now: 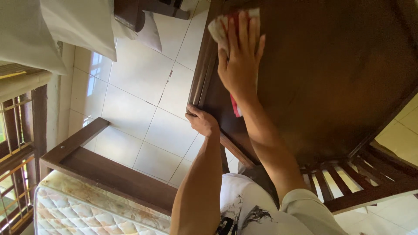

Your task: Wiping down the surface and edges of a wooden table using a cloth.

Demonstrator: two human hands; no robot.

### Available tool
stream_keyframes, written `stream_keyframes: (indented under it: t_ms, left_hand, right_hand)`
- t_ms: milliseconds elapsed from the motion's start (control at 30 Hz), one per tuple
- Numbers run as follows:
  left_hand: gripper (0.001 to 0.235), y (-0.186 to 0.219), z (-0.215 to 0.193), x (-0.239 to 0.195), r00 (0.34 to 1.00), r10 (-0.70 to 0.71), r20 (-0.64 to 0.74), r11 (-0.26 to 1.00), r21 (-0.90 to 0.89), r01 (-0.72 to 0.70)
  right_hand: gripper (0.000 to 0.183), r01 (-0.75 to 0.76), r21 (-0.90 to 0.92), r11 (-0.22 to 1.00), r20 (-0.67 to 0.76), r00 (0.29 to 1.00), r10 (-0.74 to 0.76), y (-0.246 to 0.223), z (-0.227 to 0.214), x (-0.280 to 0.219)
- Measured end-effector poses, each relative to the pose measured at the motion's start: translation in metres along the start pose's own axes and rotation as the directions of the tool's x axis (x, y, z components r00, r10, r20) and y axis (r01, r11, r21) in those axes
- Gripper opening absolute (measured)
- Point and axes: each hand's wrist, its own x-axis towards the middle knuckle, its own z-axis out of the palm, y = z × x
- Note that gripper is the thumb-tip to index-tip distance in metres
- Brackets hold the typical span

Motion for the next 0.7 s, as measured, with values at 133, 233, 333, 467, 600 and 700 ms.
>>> stream_keyframes:
  t_ms: [133,233,333,467,600,700]
  left_hand:
    - [0.068,-0.007,0.006,0.008,0.999,0.023,-0.027,0.999,0.030,-0.022]
    - [0.068,-0.003,0.004,0.002,0.999,0.023,-0.037,1.000,0.018,-0.022]
    - [0.066,0.001,0.003,0.001,1.000,0.021,-0.021,1.000,-0.004,-0.021]
    - [0.068,0.005,0.001,-0.002,1.000,0.000,-0.009,1.000,0.016,0.001]
    - [0.060,-0.016,0.007,0.001,0.983,0.168,-0.073,0.985,0.042,-0.166]
    - [0.057,-0.009,0.005,-0.008,0.975,0.209,-0.081,0.978,0.021,-0.208]
  right_hand:
    - [0.058,-0.043,0.022,0.999,-0.055,0.997,0.044,0.003,0.004,0.010]
    - [0.059,-0.035,0.040,0.999,-0.027,0.999,0.036,0.000,-0.002,0.003]
    - [0.060,0.000,0.046,0.999,0.012,1.000,-0.001,-0.005,-0.003,-0.014]
    - [0.058,0.101,0.062,0.993,0.084,0.991,-0.106,-0.009,-0.007,-0.049]
    - [0.073,0.160,0.042,0.986,-0.101,0.983,-0.156,-0.006,0.037,-0.088]
    - [0.062,0.147,-0.087,0.985,-0.164,0.973,-0.160,-0.008,0.047,-0.100]
